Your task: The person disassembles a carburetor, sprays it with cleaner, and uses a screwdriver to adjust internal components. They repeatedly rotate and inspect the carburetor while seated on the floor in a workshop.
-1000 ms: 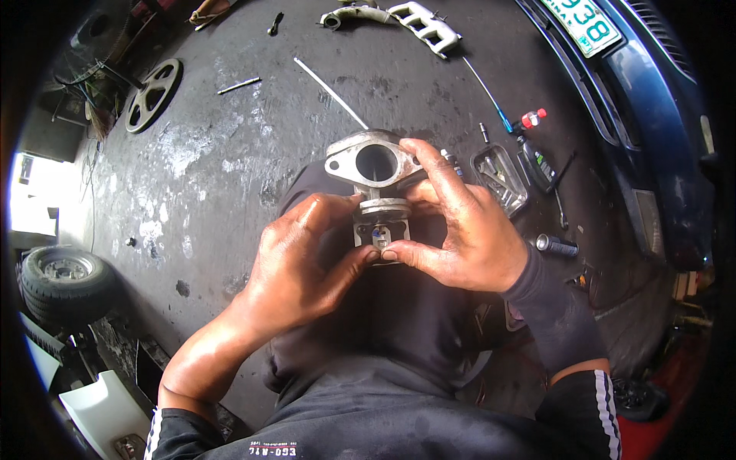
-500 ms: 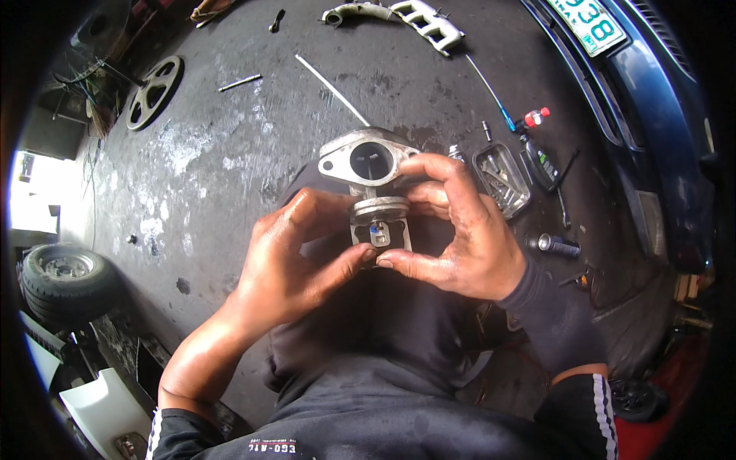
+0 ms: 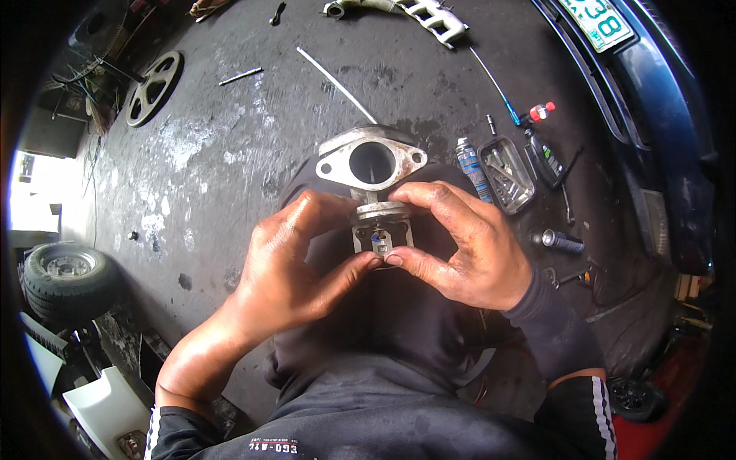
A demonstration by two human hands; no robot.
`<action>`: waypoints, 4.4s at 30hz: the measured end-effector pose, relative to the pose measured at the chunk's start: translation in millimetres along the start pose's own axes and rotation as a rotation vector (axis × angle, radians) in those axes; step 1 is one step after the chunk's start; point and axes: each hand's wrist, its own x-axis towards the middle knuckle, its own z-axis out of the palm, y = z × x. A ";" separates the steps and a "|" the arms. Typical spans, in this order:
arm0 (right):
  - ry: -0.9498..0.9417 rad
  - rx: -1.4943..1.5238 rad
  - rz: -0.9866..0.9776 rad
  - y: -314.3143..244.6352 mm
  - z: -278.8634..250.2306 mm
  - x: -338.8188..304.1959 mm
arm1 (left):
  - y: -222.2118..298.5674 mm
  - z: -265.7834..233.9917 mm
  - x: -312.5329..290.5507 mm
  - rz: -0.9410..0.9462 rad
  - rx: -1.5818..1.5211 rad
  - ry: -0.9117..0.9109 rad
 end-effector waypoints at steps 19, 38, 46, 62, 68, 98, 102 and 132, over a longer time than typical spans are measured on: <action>0.010 0.047 -0.002 3.0 0.1 -0.7 | 0.7 1.6 -1.6 -0.053 -0.056 0.032; 0.027 -0.073 0.050 -1.7 15.2 -6.8 | 0.5 4.5 -1.4 0.015 0.085 0.047; -0.002 0.005 0.010 -4.4 5.9 -9.4 | 1.6 3.0 -7.1 0.003 0.031 0.044; 0.021 0.004 0.025 -2.2 8.9 -11.9 | 1.1 7.4 -9.9 -0.010 0.032 0.080; -0.004 0.015 0.002 -5.0 5.4 -10.6 | 3.7 2.6 -14.4 -0.020 0.058 0.048; 0.002 -0.057 0.003 -8.2 11.9 -14.6 | -13.6 -0.1 -9.5 0.162 0.171 0.050; 0.032 -0.077 -0.022 -3.4 17.2 -14.9 | -23.1 -2.4 -4.8 0.205 0.158 0.047; -0.011 -0.050 -0.034 -2.7 8.7 -10.7 | -17.2 -5.2 -0.2 0.166 0.146 0.023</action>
